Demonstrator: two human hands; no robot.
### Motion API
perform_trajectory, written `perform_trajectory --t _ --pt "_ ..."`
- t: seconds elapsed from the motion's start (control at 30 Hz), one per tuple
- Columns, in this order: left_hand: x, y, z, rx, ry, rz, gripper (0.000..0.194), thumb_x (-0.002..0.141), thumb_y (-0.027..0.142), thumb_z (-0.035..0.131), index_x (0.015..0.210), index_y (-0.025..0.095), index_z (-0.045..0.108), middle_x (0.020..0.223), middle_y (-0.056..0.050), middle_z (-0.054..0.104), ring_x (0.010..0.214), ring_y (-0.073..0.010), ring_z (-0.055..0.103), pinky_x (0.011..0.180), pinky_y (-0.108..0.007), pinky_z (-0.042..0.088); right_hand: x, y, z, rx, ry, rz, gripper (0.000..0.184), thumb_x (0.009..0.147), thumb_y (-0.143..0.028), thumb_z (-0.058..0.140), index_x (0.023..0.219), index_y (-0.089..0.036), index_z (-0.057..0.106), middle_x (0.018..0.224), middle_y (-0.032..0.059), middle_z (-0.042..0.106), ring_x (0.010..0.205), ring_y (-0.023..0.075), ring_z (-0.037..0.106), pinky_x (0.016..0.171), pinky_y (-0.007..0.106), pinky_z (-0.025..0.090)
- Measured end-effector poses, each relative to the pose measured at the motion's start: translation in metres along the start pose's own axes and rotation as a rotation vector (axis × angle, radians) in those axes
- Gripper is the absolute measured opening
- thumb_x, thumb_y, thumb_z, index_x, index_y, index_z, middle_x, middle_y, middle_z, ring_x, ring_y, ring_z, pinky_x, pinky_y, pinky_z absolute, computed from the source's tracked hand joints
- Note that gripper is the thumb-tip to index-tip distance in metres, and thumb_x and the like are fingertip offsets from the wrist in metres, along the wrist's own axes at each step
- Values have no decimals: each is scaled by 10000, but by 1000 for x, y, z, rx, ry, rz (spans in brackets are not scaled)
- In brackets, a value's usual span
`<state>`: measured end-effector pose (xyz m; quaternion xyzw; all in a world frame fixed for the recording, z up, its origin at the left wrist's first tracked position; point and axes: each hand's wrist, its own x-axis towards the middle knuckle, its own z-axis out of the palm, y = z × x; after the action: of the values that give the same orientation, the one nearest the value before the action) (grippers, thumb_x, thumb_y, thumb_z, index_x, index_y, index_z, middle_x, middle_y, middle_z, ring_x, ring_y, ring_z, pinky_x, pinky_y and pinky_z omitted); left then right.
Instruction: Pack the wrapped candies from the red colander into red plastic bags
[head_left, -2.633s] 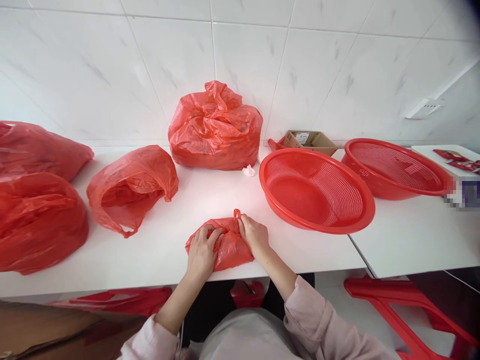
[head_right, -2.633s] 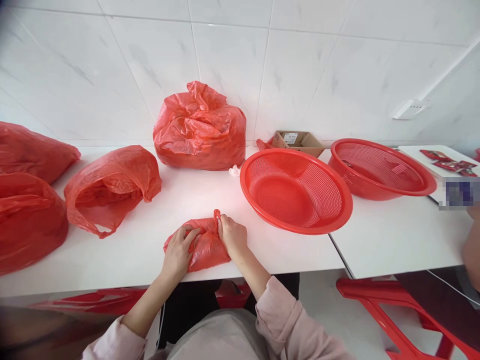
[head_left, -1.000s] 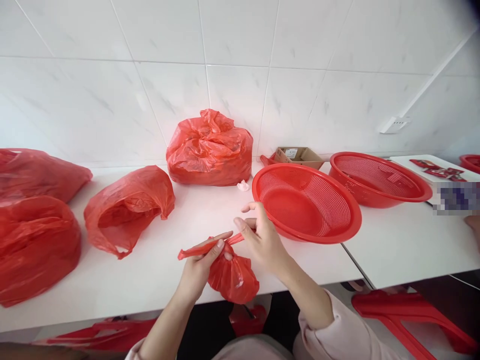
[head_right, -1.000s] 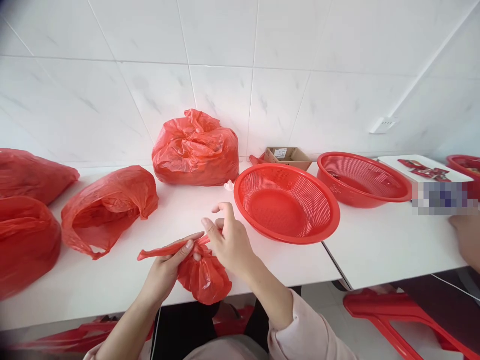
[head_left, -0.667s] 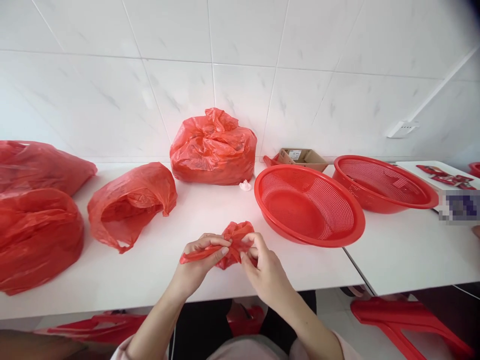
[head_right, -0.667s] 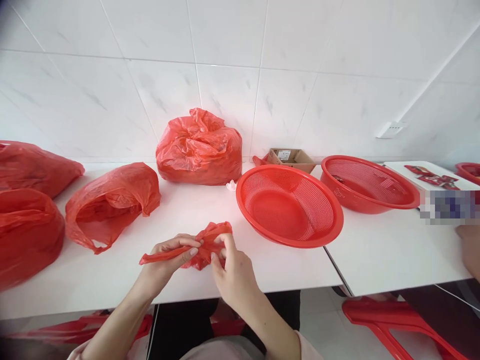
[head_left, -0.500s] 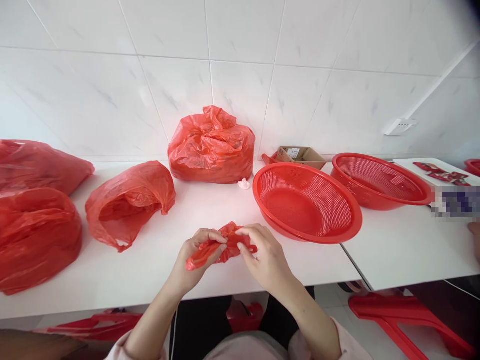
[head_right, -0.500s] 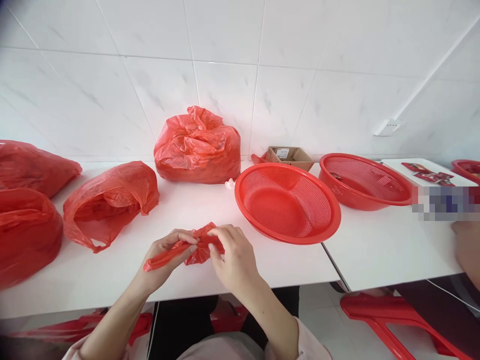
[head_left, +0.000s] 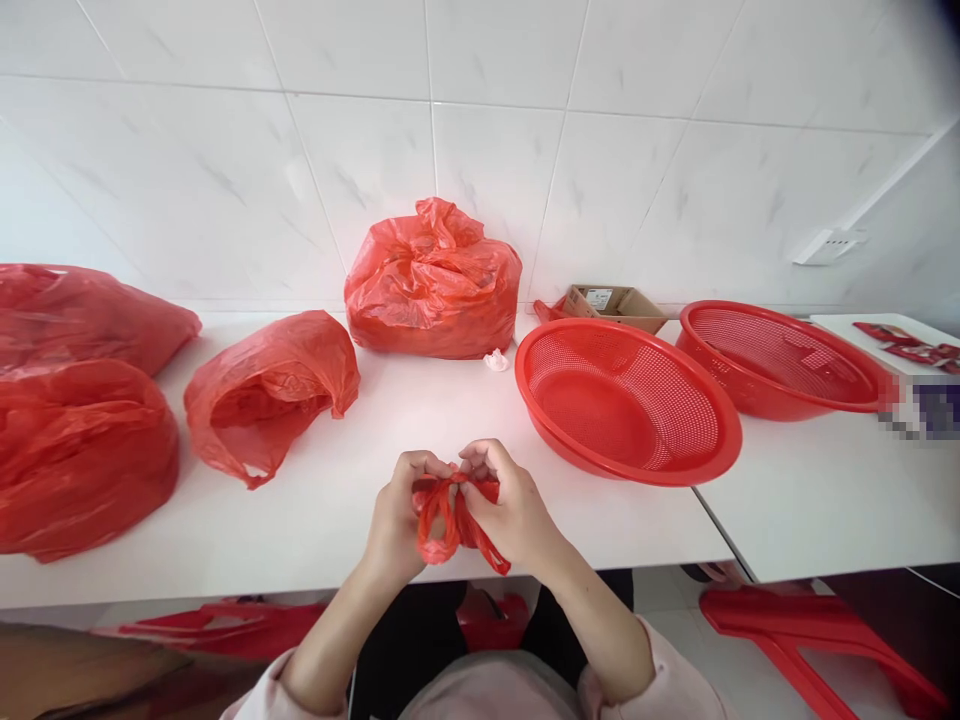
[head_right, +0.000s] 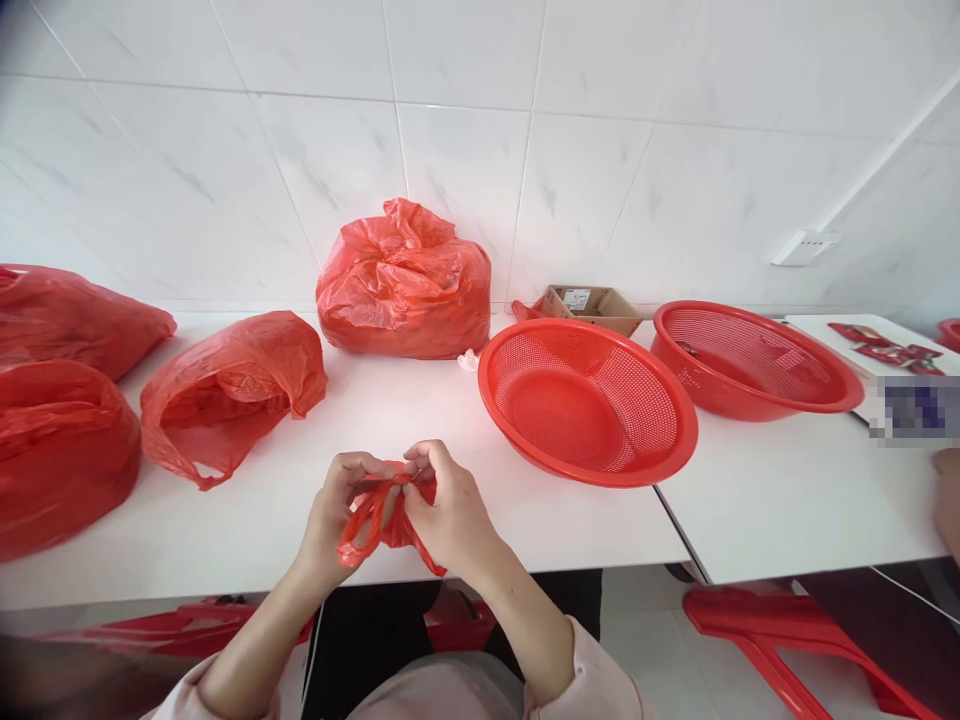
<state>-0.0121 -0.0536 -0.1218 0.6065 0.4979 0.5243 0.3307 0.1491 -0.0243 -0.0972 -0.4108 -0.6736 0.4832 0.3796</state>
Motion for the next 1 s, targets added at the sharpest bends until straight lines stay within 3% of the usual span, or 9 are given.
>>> perform_trajectory --t 0.2,0.33,0.43,0.53,0.63,0.77,0.87,1.0 --pt "0 -15 14 206 231 231 197 790 137 619 880 237 475 894 -5 653 799 -163 654 687 -286 509 -7 -1 17 52 52 47 118 871 -213 526 973 -249 478 908 -4 636 797 154 649 745 319 539" --pt "0 -24 14 93 314 248 157 819 171 620 935 229 532 959 -34 633 899 -183 641 761 -318 527 -12 5 19 267 52 57 151 885 -281 584 1006 -238 506 965 24 653 871 163 665 815 325 551" --pt "-3 -28 11 75 321 226 197 813 219 656 990 224 569 977 -45 626 891 -193 637 732 -311 541 -10 9 11 486 -58 142 231 882 -384 626 1029 -209 597 928 33 671 876 172 672 795 323 572" --pt "-6 -25 4 83 197 165 235 830 231 664 1052 235 586 1009 -42 659 883 -193 663 733 -303 556 -6 11 -1 556 -163 210 258 859 -418 660 969 -185 674 912 34 687 856 177 678 754 320 586" --pt "-5 -14 -5 119 -9 62 211 875 273 636 1080 237 603 1041 -41 697 970 -210 685 840 -327 553 -7 9 -9 462 -198 174 238 871 -386 652 989 -181 688 935 38 700 854 173 677 773 322 577" --pt "5 5 -18 138 -242 53 181 859 326 660 1001 217 635 1055 -28 729 1055 -225 682 1147 -421 352 -12 4 -15 121 -157 55 148 891 -294 612 957 -188 691 926 26 708 826 143 657 774 271 533" --pt "14 13 -24 159 -367 101 126 864 303 651 952 214 669 947 8 744 866 -172 717 1199 -421 270 -17 3 -15 -136 -103 -67 88 888 -232 585 899 -195 664 888 8 698 783 121 638 735 237 506" --pt "20 15 -28 228 -442 185 94 874 279 654 928 247 724 957 27 764 881 -166 721 1187 -430 267 -19 5 -16 -595 -8 -397 98 866 -148 524 818 -179 604 801 6 645 635 102 559 585 230 415"
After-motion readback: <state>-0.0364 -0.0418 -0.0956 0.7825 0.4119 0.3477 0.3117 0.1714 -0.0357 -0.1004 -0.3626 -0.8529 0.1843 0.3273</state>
